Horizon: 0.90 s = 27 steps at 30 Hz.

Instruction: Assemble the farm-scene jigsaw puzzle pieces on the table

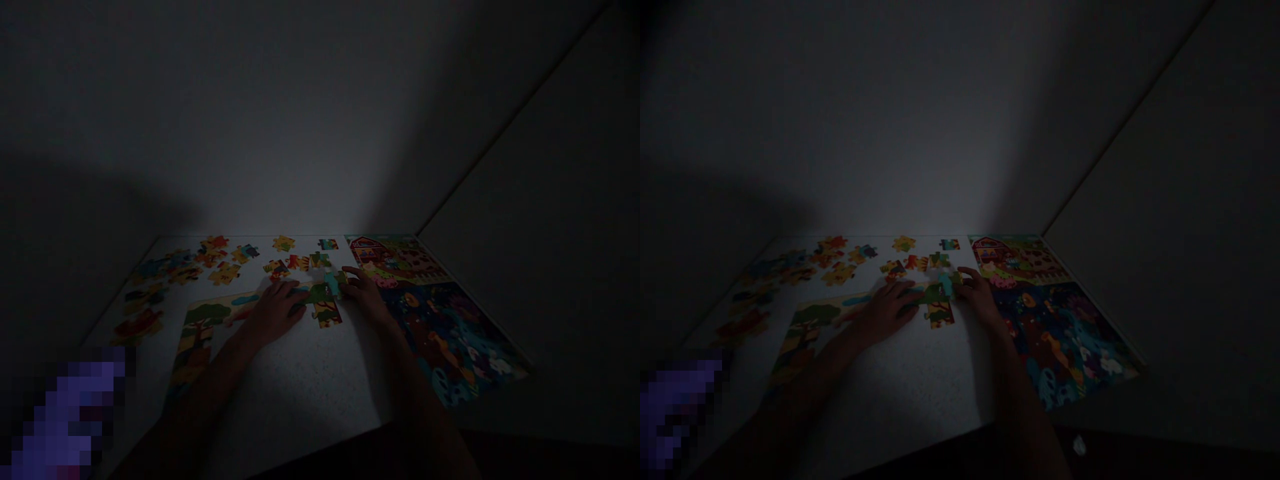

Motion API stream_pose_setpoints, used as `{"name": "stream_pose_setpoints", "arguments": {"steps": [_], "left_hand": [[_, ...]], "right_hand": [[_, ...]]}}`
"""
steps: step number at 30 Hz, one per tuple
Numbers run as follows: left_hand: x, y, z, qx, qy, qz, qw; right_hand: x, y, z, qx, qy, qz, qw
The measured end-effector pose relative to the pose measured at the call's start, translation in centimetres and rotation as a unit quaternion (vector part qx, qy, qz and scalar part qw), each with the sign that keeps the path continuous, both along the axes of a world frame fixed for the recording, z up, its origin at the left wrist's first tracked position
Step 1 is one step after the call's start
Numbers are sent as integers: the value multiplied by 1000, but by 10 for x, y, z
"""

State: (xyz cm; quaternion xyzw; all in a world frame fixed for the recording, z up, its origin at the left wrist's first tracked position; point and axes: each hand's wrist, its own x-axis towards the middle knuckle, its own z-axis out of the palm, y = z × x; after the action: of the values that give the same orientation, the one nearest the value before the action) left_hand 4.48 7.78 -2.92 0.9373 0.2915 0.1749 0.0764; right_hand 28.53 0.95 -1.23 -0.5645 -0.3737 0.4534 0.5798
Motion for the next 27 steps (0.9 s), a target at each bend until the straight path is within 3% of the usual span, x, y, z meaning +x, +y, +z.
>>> {"name": "stream_pose_setpoints", "arguments": {"steps": [7, 13, 16, 20, 23, 27], "left_hand": [[1, 0, -2, 6, -13, 0, 1000], [0, -1, 2, 6, -9, -6, 1000], [0, -2, 1, 7, -7, -5, 1000], [0, -2, -2, 10, -28, -1, 1000], [0, -2, -2, 4, -36, -1, 999], [1, -3, -1, 5, -28, 6, 1000]], "right_hand": [[4, 1, -3, 1, -47, -21, 999], [16, 9, -24, -9, -144, -164, 976], [18, 10, -32, -9, -223, -194, 955], [17, 9, -37, -4, -373, -180, 910], [15, 8, -36, -12, -482, -162, 861], [12, 18, -27, -39, -559, -155, 814]]}}
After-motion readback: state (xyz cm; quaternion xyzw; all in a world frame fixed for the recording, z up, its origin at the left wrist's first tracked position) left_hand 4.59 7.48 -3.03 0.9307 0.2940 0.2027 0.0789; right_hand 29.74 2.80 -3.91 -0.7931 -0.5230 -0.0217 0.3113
